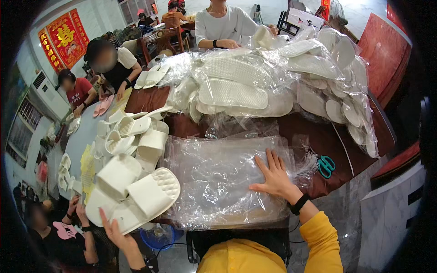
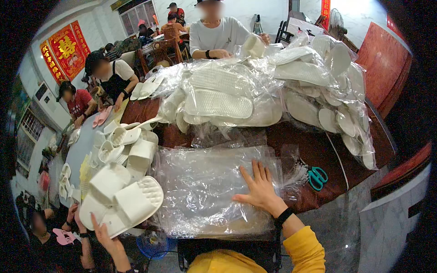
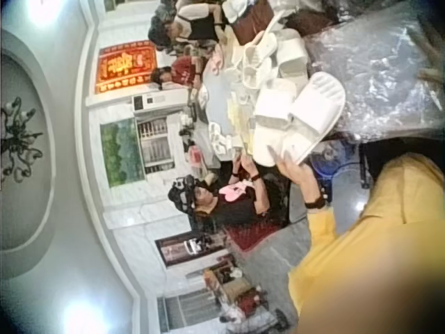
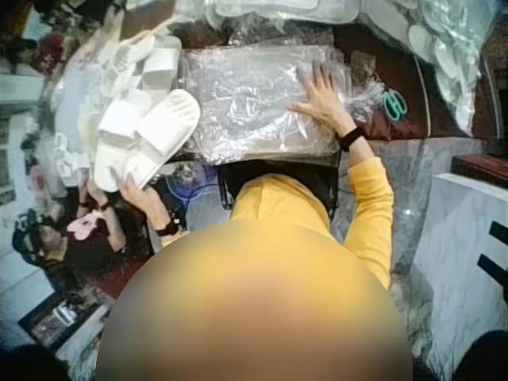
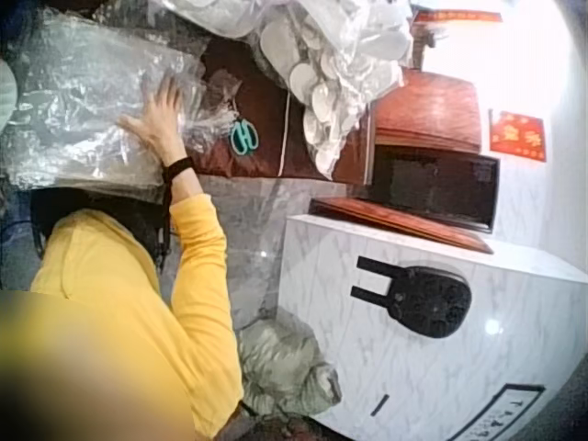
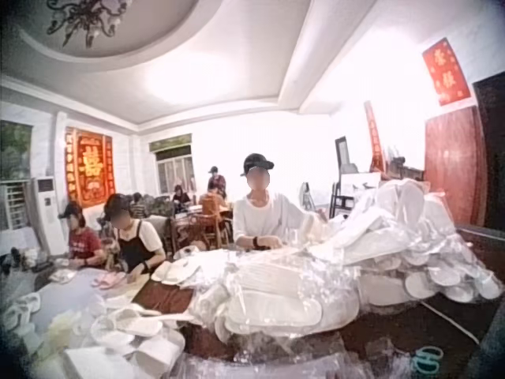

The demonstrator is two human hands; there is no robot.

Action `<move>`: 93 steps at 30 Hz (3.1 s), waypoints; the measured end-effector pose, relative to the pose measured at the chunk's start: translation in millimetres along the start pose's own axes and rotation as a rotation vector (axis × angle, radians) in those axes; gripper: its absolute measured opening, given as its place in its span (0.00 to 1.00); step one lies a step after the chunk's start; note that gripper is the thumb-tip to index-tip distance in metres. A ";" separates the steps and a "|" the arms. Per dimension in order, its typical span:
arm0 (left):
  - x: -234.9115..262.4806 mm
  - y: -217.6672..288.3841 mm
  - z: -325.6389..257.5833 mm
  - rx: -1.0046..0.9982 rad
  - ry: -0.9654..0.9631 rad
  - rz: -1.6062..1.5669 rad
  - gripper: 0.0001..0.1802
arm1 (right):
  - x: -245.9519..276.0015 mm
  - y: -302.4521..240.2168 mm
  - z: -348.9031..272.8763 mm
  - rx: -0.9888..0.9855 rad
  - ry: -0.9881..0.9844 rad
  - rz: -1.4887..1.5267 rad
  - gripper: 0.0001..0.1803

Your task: Packaging finished white slippers into plastic bags and organizing them on a table.

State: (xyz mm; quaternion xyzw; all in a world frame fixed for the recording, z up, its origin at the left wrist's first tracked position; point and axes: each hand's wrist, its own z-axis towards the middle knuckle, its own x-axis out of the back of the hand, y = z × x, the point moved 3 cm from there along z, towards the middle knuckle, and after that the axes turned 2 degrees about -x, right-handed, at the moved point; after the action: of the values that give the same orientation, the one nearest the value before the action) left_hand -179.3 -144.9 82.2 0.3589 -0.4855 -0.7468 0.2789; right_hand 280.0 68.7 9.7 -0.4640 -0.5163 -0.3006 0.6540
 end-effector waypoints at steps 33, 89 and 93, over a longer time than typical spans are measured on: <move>-188.4 -32.7 -141.5 -0.455 -1.162 0.896 0.33 | -11.5 11.0 1.6 0.016 0.042 -0.019 0.53; -227.1 -87.0 -154.0 -0.604 -1.030 1.088 0.41 | 31.4 142.0 -107.0 -0.756 0.655 0.258 0.09; -225.9 -86.0 -152.2 -0.563 -1.072 1.102 0.42 | 35.0 137.2 -111.3 -0.798 0.672 0.784 0.06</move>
State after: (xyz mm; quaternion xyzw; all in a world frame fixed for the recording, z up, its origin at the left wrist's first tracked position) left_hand 70.2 -19.9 21.3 -0.4204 -0.4539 -0.6668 0.4155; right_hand 453.8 22.9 -1.7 -0.7058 0.0753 -0.3373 0.6184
